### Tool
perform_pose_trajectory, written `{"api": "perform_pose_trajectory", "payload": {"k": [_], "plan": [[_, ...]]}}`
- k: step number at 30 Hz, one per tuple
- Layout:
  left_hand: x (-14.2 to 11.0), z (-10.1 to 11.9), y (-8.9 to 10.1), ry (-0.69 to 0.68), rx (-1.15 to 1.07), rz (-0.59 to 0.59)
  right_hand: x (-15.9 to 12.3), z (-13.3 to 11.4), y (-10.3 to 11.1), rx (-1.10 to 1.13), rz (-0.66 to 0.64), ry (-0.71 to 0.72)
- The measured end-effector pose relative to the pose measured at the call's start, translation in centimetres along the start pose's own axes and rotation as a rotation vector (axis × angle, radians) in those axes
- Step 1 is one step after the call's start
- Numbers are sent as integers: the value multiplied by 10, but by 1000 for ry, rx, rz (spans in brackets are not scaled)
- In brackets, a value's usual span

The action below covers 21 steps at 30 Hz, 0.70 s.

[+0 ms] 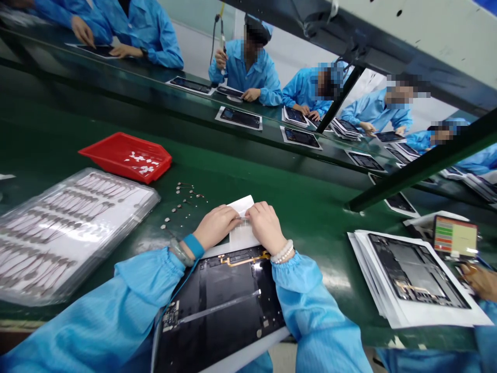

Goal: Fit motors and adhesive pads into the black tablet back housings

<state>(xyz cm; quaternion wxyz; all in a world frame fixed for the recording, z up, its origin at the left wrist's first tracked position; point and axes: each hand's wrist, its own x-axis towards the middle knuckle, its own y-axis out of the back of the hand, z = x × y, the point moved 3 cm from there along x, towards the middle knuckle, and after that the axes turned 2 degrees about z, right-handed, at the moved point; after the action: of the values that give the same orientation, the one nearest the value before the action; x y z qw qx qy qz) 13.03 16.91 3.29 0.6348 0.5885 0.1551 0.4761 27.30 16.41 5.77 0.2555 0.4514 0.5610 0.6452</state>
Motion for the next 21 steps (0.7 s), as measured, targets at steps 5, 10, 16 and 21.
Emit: {"api": "perform_pose_trajectory", "payload": {"k": [5, 10, 16, 21], "plan": [[0, 2, 1, -49, 2, 12, -2, 0, 9, 50, 16, -1], [-1, 2, 2, -74, -3, 20, -5, -7, 17, 110, 52, 74], [-1, 2, 4, -41, -1, 20, -5, -19, 23, -6, 33, 137], [-1, 1, 4, -11, -6, -1, -5, -29, 25, -197, 14, 237]]}}
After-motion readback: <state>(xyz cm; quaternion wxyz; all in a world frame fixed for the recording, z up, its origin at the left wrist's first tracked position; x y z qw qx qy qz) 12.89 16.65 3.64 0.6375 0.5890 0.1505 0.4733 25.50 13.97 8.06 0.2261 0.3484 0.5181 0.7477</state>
